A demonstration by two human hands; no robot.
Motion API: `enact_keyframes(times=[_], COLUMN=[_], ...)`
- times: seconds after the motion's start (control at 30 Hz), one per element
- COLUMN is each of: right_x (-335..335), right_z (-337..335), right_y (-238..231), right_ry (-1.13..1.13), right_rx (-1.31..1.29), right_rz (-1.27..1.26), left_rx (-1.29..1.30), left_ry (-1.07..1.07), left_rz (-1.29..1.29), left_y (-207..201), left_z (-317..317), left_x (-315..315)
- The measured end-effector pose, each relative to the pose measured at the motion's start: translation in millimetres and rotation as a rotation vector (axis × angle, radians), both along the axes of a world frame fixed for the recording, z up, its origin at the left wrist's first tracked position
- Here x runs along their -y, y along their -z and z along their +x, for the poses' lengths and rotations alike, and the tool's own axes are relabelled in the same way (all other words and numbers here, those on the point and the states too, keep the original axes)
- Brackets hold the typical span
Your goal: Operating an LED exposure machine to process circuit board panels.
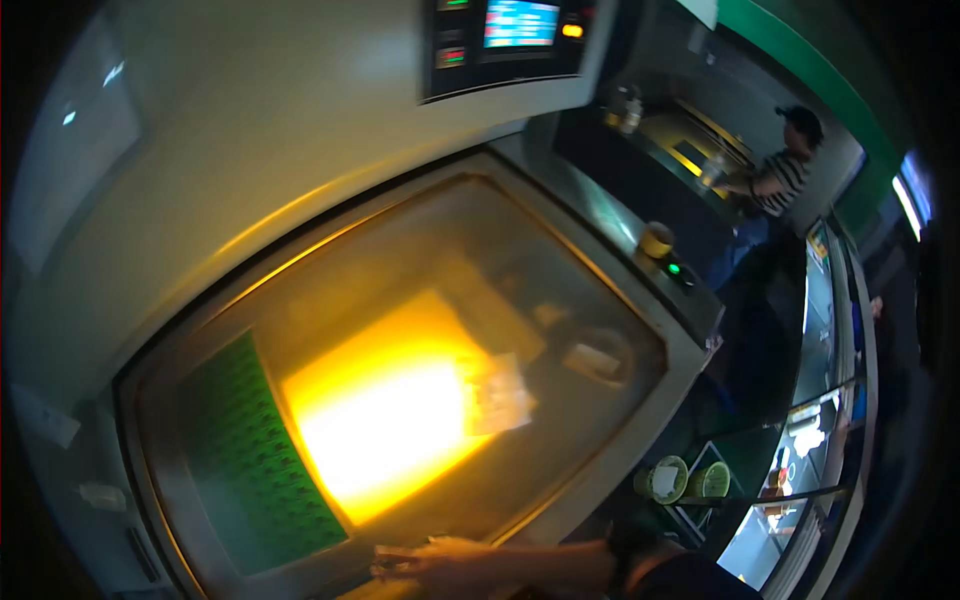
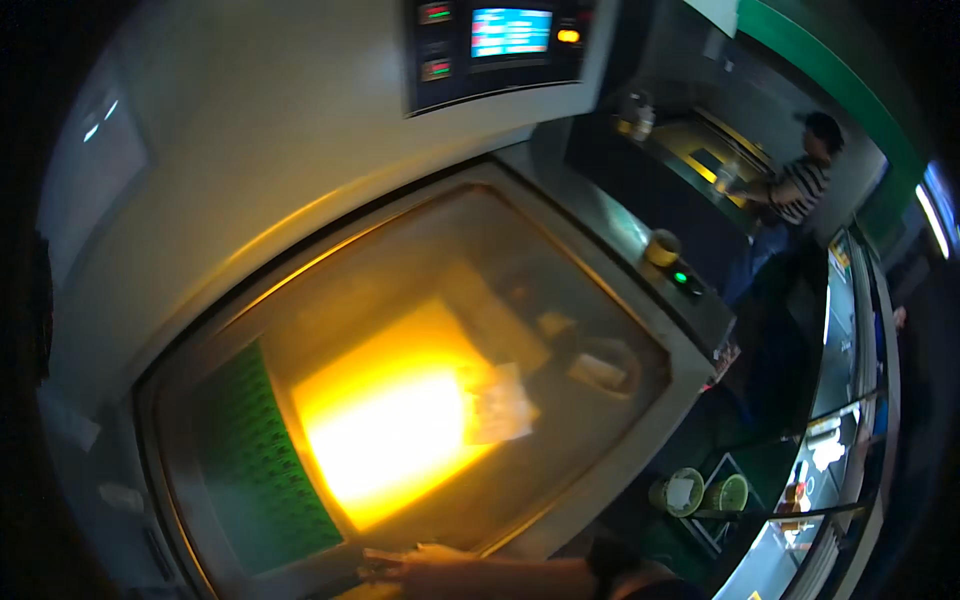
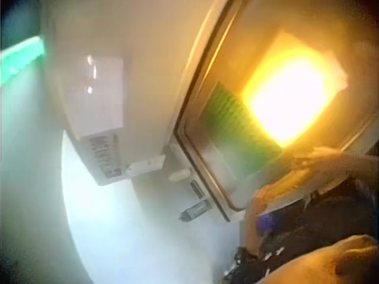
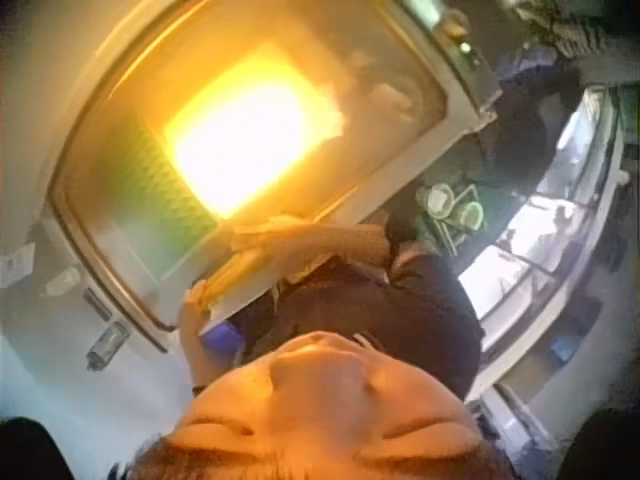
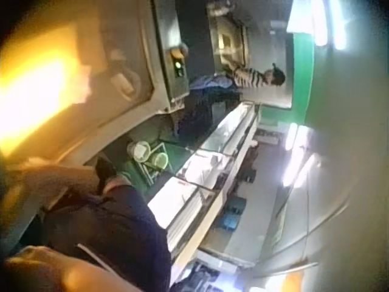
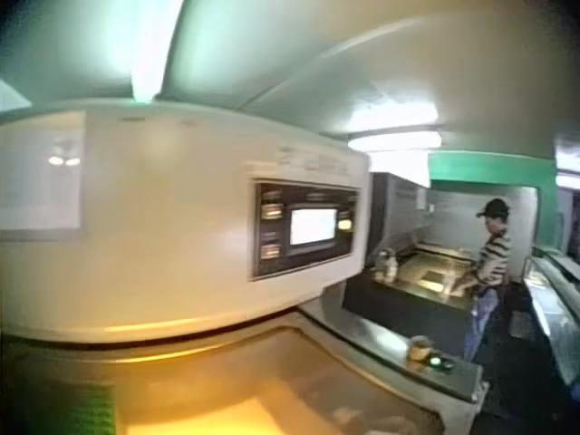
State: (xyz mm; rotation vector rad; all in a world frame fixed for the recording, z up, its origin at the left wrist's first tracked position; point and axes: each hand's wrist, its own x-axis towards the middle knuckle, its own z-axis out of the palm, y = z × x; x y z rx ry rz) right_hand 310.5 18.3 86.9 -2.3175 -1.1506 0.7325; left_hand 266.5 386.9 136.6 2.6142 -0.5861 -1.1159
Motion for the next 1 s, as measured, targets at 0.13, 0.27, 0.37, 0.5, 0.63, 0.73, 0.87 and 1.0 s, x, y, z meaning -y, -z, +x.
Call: enact_keyframes(times=[0.13,0.27,0.37,0.5,0.63,0.73,0.87,1.0], right_x=[229.2,495.1,597.9,621.3,613.3,595.6,465.8,294.6], right_z=[68.1,99.1,61.5,51.3,65.1,70.4,68.9,-1.8], right_y=[42.5,-21.3,-2.0,24.1,1.3,-22.0,35.0,38.7], right_ry=[0.717,1.644,1.801,1.633,1.611,1.563,1.265,0.969], right_rx=[0.290,0.380,0.401,0.529,0.613,0.602,0.466,0.396], right_rz=[0.086,-0.439,-0.605,-0.625,-0.586,-0.691,-0.037,0.236], left_rx=[0.197,0.373,0.331,0.312,0.356,0.364,0.546,0.337], left_ry=[-0.197,-0.158,-0.191,-0.233,-0.264,-0.247,-0.305,-0.369], left_rz=[-0.044,-0.062,-0.028,0.003,0.031,0.111,-0.020,0.160], left_y=[4.9,41.0,47.8,55.1,57.0,46.0,11.1,-4.1], left_z=[-21.5,-38.9,-26.9,-20.6,-28.1,-32.0,-48.0,-72.7], left_x=[41.4,60.1,89.8,107.6,108.4,141.5,152.0,87.6])
